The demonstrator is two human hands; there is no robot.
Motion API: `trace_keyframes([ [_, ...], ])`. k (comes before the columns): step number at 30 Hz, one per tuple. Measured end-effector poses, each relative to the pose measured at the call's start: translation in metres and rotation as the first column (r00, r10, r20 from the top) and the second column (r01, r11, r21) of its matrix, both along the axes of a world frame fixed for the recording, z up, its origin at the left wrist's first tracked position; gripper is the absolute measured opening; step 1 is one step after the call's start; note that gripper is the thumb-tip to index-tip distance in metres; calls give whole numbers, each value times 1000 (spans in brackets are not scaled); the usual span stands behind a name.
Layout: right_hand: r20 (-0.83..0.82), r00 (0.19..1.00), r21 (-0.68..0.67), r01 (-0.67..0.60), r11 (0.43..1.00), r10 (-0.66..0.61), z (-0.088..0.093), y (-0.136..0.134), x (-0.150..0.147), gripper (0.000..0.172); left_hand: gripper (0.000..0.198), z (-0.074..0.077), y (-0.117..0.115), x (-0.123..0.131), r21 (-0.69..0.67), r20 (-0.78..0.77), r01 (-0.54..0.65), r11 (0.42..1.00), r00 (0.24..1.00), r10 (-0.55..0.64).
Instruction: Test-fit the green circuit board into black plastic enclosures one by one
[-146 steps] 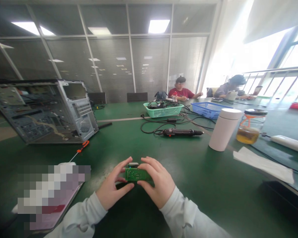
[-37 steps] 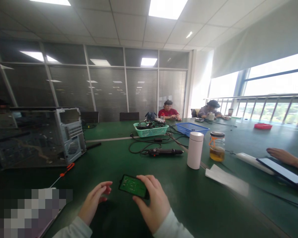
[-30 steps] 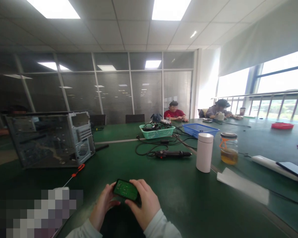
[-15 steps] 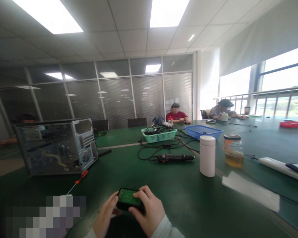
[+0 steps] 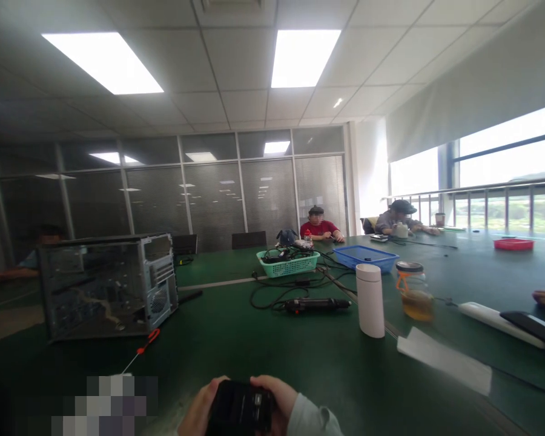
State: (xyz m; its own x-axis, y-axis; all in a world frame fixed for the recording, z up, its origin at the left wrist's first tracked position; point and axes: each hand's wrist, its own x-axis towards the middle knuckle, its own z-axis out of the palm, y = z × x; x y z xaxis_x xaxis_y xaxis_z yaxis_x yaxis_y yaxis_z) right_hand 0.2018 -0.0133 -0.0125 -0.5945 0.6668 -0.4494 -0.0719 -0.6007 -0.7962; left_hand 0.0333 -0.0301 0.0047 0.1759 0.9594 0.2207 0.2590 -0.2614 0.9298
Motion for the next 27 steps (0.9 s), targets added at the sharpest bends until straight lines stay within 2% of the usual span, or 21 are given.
trace_keyframes([
  [3, 4, 987, -95, -161, 982, 162, 9, -1, 12, 55, 49, 0, 3, 2, -78, 0, -29, 997, 1000, 29],
  [6, -4, 971, -109, -239, 965, 240, 13, -1, 14, 61, 50, 0, 5, 3, -101, 44, 5, 995, 999, -1],
  [8, -2, 968, -102, -250, 963, 251, 13, -1, 9, 63, 50, 0, 5, 3, -109, 70, -10, 994, 997, 17],
  [12, 19, 961, -103, -272, 957, 275, 9, -2, 2, 69, 48, -1, 2, 2, -151, 104, -132, 980, 984, 148],
  [15, 16, 954, -100, -296, 950, 299, 9, -3, 4, 70, 48, -1, 1, 2, -165, 102, -173, 971, 976, 191],
  [21, -80, 951, -44, -304, 952, 300, 6, 2, 11, 65, 53, 0, 1, 7, -202, 126, -126, 971, 980, 154],
  [27, -110, 943, -34, -319, 947, 314, -4, 11, 5, 74, 62, -8, 6, 9, -216, 145, -120, 969, 977, 153],
])
